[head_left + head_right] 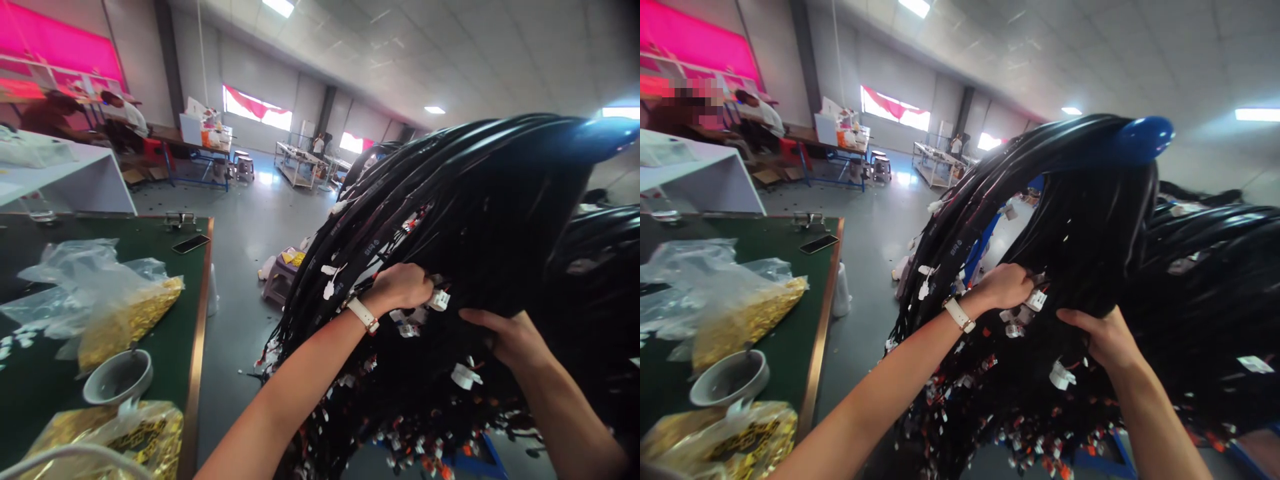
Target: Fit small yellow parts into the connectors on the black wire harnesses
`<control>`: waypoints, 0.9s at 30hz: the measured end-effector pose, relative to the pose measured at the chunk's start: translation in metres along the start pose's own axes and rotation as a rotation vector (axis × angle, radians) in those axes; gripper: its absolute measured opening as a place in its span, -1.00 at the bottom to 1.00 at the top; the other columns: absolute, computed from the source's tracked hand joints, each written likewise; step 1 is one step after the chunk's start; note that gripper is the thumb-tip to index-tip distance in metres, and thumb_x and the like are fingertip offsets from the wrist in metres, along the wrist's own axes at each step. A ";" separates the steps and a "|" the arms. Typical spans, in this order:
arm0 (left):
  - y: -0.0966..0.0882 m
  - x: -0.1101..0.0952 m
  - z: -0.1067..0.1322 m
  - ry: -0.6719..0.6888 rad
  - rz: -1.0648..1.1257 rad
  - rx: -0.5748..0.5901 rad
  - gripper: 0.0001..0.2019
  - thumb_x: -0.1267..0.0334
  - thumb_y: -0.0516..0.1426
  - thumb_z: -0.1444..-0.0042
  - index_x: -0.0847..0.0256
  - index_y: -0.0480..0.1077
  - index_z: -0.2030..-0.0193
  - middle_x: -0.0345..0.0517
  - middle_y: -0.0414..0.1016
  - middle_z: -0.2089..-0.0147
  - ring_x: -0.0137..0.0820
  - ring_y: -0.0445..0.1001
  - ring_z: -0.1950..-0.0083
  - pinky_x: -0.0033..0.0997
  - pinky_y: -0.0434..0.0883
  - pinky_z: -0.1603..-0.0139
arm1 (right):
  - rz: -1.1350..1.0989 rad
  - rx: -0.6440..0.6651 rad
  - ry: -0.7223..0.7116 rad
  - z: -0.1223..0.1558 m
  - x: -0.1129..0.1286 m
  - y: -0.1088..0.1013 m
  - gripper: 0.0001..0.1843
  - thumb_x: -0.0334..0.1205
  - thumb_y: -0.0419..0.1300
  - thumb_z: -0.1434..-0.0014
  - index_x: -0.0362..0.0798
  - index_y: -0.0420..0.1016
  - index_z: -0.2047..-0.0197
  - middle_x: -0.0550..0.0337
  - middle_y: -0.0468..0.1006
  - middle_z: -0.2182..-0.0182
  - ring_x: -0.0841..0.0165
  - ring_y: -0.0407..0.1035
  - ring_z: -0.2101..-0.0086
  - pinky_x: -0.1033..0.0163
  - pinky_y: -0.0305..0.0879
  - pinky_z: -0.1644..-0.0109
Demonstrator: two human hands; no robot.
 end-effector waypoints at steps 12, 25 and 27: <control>-0.004 0.004 0.009 -0.061 0.210 0.161 -0.40 -0.34 0.02 -0.05 0.17 0.25 0.66 -0.18 0.26 0.63 -0.42 0.26 0.53 -0.38 0.15 0.47 | -0.019 0.045 -0.033 0.005 0.001 0.011 -0.56 -0.39 0.47 0.37 0.00 0.62 0.30 0.21 0.67 0.38 0.20 0.55 0.40 0.23 0.52 0.33; 0.008 0.021 0.028 -0.285 1.016 0.169 -0.70 -0.03 0.21 -0.02 0.18 0.38 0.43 -0.42 -0.04 0.66 -0.62 -0.16 0.69 -0.46 -0.26 0.63 | 0.367 -0.363 -0.667 0.066 0.075 0.014 -0.24 -0.13 0.25 -0.11 0.26 0.04 -0.33 0.11 0.19 -0.32 0.00 0.18 -0.24 -0.12 0.26 -0.22; 0.008 0.020 0.031 -0.287 1.014 0.144 -0.67 -0.06 0.20 -0.03 0.19 0.36 0.45 -0.44 -0.07 0.66 -0.62 -0.17 0.69 -0.47 -0.25 0.64 | 0.668 -0.406 -0.881 0.086 0.100 0.029 -0.34 -0.16 0.03 -0.26 0.28 -0.11 -0.37 0.07 0.16 -0.33 -0.10 0.19 -0.23 -0.25 0.23 -0.20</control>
Point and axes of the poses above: each hand's wrist, its own z-axis away from the middle knuckle, its own y-axis out of the palm, x = y × z, the point moved 7 cm from there along -z, towards the middle knuckle
